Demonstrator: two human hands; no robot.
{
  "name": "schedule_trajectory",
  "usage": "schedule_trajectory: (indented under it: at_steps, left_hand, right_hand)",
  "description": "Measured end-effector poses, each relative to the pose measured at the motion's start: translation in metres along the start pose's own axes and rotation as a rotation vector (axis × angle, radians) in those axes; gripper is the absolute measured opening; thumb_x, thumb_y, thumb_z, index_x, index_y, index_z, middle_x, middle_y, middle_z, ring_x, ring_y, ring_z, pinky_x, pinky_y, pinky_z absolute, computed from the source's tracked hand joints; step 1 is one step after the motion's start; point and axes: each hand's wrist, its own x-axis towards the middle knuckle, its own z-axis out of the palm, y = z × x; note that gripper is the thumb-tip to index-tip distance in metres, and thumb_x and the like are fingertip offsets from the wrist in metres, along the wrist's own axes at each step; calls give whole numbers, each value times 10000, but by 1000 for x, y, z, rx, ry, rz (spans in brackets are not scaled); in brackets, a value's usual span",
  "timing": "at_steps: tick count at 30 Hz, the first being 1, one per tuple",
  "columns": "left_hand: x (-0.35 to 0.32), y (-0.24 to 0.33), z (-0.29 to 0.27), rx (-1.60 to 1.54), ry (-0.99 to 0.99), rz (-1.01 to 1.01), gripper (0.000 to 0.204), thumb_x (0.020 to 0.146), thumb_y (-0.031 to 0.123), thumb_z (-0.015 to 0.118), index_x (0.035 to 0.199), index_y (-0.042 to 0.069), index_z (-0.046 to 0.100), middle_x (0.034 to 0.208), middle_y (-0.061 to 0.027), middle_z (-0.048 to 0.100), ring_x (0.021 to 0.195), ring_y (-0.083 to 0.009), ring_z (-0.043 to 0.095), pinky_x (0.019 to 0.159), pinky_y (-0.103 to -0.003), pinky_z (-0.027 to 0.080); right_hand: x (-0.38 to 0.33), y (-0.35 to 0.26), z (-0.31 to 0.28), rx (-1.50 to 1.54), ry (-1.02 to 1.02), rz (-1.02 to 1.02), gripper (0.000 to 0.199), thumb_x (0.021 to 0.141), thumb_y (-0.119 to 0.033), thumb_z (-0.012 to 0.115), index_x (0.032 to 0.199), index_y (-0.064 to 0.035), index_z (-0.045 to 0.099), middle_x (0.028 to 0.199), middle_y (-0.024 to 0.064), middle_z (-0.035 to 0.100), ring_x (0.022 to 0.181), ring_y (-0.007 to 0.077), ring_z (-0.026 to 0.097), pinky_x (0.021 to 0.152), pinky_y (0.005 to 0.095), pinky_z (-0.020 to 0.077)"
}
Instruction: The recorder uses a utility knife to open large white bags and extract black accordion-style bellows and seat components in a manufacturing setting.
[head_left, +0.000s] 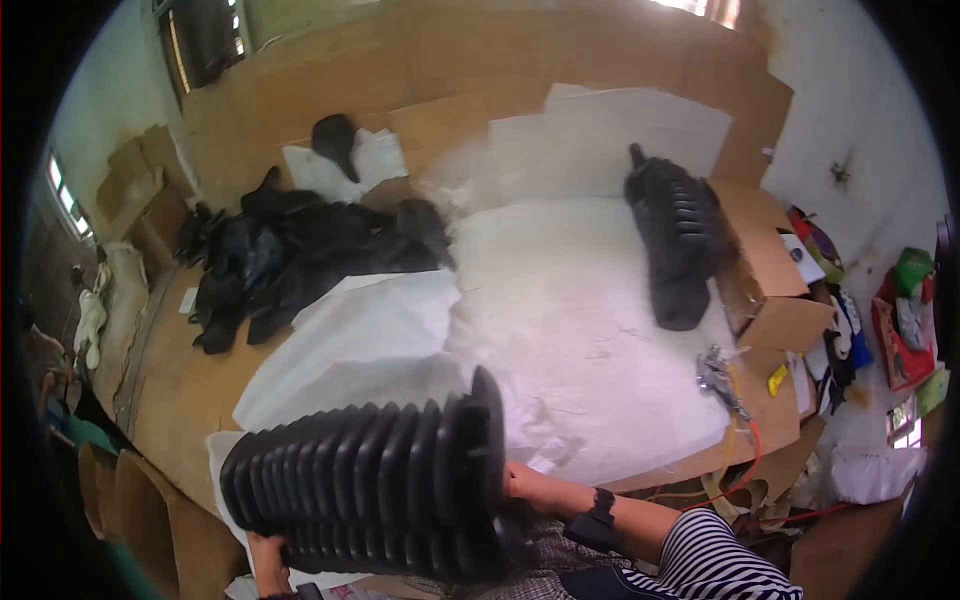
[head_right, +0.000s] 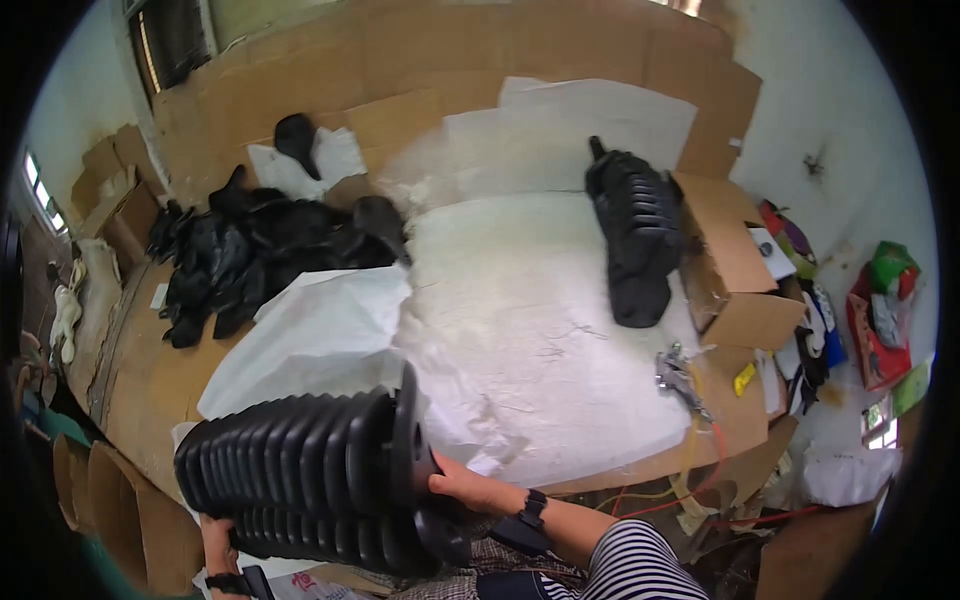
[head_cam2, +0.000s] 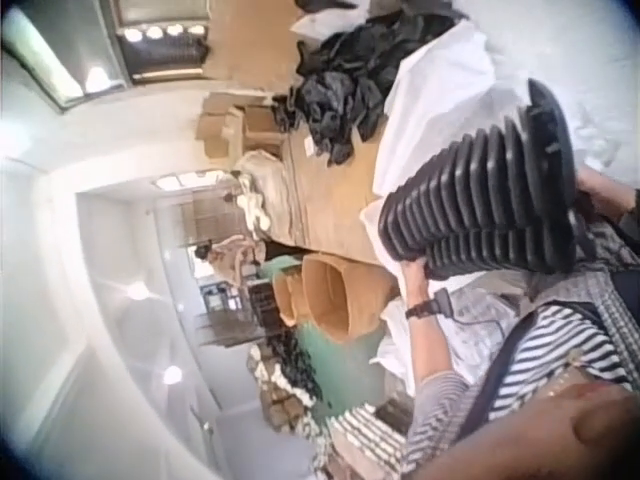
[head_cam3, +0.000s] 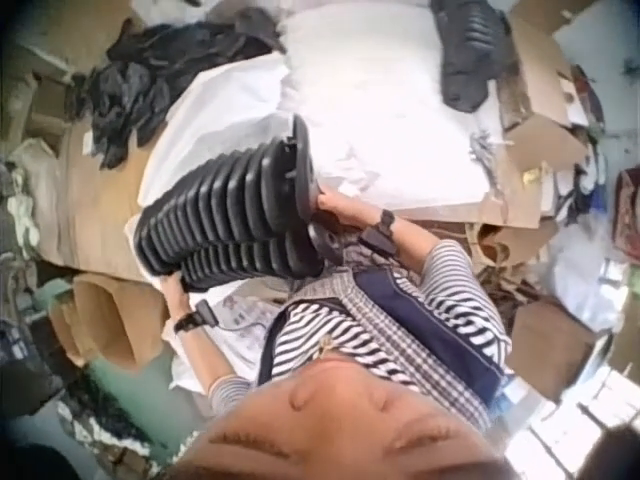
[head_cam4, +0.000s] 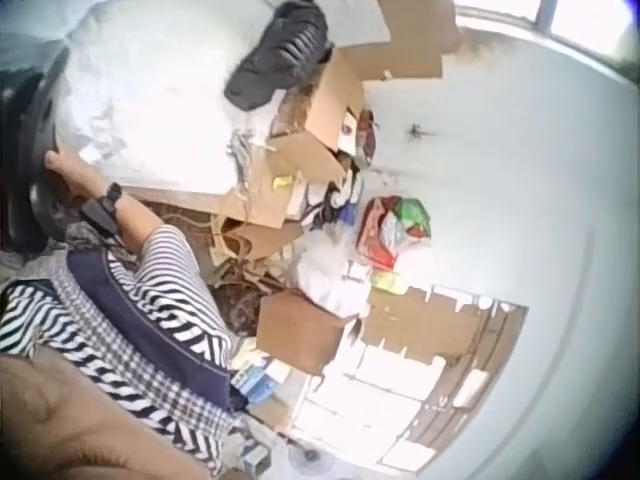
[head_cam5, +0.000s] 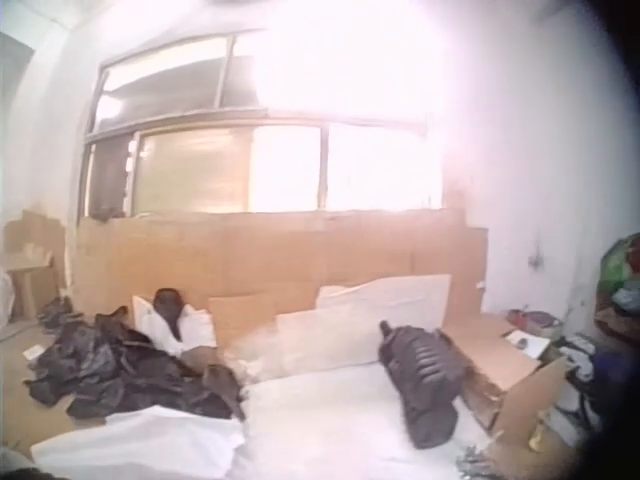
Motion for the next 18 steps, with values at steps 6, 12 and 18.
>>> schedule_trajectory:
  at_steps: [6, 12, 18]
  left_hand:
    - [22, 38, 156, 140, -380, 121, 662, 559, -100, 608, 1208, 10, 533, 1169, -93, 601, 1064, -242, 580, 945, -348, 433]
    - [61, 84, 334, 136, -730, 205, 705, 570, -174, 604, 1242, 26, 526, 1188, -66, 594, 1127, -217, 533, 960, -356, 429]
    - [98, 105, 529, 91, -995, 310, 753, 599, -186, 590, 1307, 42, 473, 1278, -34, 539, 1175, -179, 487, 1024, -327, 359]
  right_hand:
    - [-108, -40, -37, 98, 427, -16, 867, 769, -336, 709, 1413, -13, 226, 1353, 102, 409, 1233, 181, 413, 1017, 323, 363]
    - [-264, 16, -131, -18, 498, -239, 845, 771, -293, 706, 1410, -13, 229, 1346, 106, 414, 1226, 185, 421, 1011, 325, 367]
    - [-254, -27, -189, -71, 608, -505, 820, 774, -243, 701, 1406, -13, 232, 1337, 110, 420, 1217, 191, 430, 1004, 327, 373]
